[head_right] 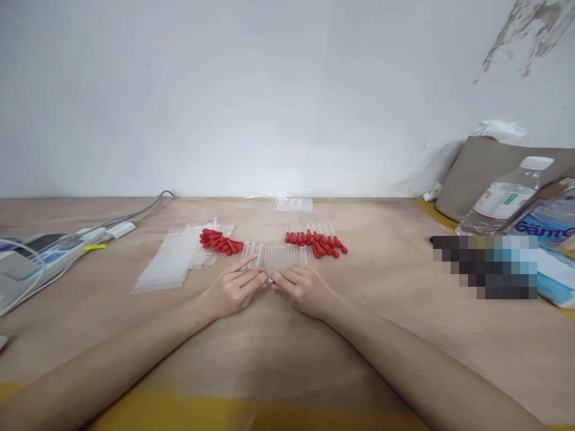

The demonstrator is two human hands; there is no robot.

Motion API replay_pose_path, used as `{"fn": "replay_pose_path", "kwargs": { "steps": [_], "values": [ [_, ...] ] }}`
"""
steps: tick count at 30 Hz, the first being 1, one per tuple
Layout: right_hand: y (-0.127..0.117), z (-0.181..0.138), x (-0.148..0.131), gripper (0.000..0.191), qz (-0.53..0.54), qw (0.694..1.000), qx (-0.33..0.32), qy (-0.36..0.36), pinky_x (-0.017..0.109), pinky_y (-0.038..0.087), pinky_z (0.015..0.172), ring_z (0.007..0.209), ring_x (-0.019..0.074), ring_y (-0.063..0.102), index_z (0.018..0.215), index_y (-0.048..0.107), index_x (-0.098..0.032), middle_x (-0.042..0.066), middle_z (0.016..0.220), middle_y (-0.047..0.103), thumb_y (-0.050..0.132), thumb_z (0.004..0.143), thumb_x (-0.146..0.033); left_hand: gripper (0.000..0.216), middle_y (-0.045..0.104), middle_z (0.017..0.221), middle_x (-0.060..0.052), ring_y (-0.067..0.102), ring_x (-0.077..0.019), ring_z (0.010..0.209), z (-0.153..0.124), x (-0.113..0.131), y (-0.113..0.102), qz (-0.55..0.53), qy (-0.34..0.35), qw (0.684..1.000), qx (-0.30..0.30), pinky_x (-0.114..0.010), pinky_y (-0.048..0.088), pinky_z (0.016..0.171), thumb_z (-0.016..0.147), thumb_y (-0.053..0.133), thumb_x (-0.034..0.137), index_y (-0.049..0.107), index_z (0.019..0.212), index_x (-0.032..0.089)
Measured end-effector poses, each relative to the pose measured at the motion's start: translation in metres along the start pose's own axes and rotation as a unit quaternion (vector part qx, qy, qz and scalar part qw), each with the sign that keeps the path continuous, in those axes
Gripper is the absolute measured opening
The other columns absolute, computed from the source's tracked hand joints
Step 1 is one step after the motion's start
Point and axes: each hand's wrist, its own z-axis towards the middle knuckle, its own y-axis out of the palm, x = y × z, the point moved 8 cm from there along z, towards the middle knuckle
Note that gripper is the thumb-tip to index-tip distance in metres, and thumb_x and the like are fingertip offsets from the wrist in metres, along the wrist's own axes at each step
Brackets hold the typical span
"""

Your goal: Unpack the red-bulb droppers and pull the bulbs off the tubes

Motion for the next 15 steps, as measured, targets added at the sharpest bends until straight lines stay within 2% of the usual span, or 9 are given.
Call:
{"fn": "replay_pose_path", "kwargs": {
  "steps": [5, 8, 10, 12, 15],
  "values": [
    [-0.004, -0.004, -0.004, 0.017, -0.01, 0.999, 0.013, -0.04, 0.028, 0.043, 0.065, 0.071, 0.0145, 0.056, 0.097, 0.058, -0.011, 0.006, 0.079, 0.064, 0.048, 0.084, -0.015, 0.014, 0.062, 0.071, 0.002, 0.06, -0.0086, 0.066, 0.001, 0.001, -0.004, -0.003, -0.017, 1.0, 0.003, -0.045, 0.028, 0.107, 0.087, 0.041, 0.012, 0.055, 0.088, 0.015],
    [-0.006, -0.008, -0.004, 0.02, -0.008, 0.999, 0.009, -0.053, 0.029, 0.044, 0.069, 0.077, 0.0152, 0.057, 0.102, 0.057, -0.011, 0.007, 0.085, 0.065, 0.047, 0.084, -0.012, 0.013, 0.061, 0.072, 0.002, 0.059, -0.0087, 0.066, -0.003, -0.002, -0.005, -0.013, -0.025, 1.0, 0.003, -0.043, 0.032, 0.104, 0.087, 0.042, 0.013, 0.055, 0.087, 0.015],
    [-0.012, -0.012, 0.002, 0.022, -0.004, 0.999, 0.021, -0.042, 0.03, 0.045, 0.071, 0.077, 0.0157, 0.057, 0.103, 0.057, -0.012, 0.007, 0.086, 0.065, 0.048, 0.083, -0.011, 0.013, 0.06, 0.07, 0.001, 0.057, -0.0097, 0.065, -0.008, -0.01, -0.008, -0.012, -0.041, 0.999, 0.013, -0.04, 0.04, 0.097, 0.086, 0.043, 0.013, 0.055, 0.086, 0.016],
    [-0.022, -0.017, 0.021, 0.022, -0.002, 0.998, 0.056, 0.016, 0.031, 0.044, 0.069, 0.073, 0.0154, 0.057, 0.102, 0.058, -0.014, 0.006, 0.083, 0.066, 0.05, 0.082, -0.013, 0.012, 0.059, 0.069, -0.001, 0.055, -0.0116, 0.065, -0.015, -0.025, -0.011, 0.005, -0.088, 0.996, 0.023, -0.034, 0.047, 0.083, 0.086, 0.044, 0.015, 0.056, 0.086, 0.016],
    [-0.036, -0.031, 0.066, 0.02, 0.017, 0.98, 0.1, 0.174, 0.029, 0.045, 0.066, 0.069, 0.0146, 0.057, 0.1, 0.061, -0.019, 0.005, 0.079, 0.066, 0.052, 0.082, -0.02, 0.018, 0.057, 0.076, -0.005, 0.054, -0.0142, 0.069, -0.027, -0.053, -0.01, 0.02, -0.187, 0.982, 0.023, -0.027, 0.048, 0.065, 0.087, 0.041, 0.017, 0.056, 0.095, 0.014]
  ]
}}
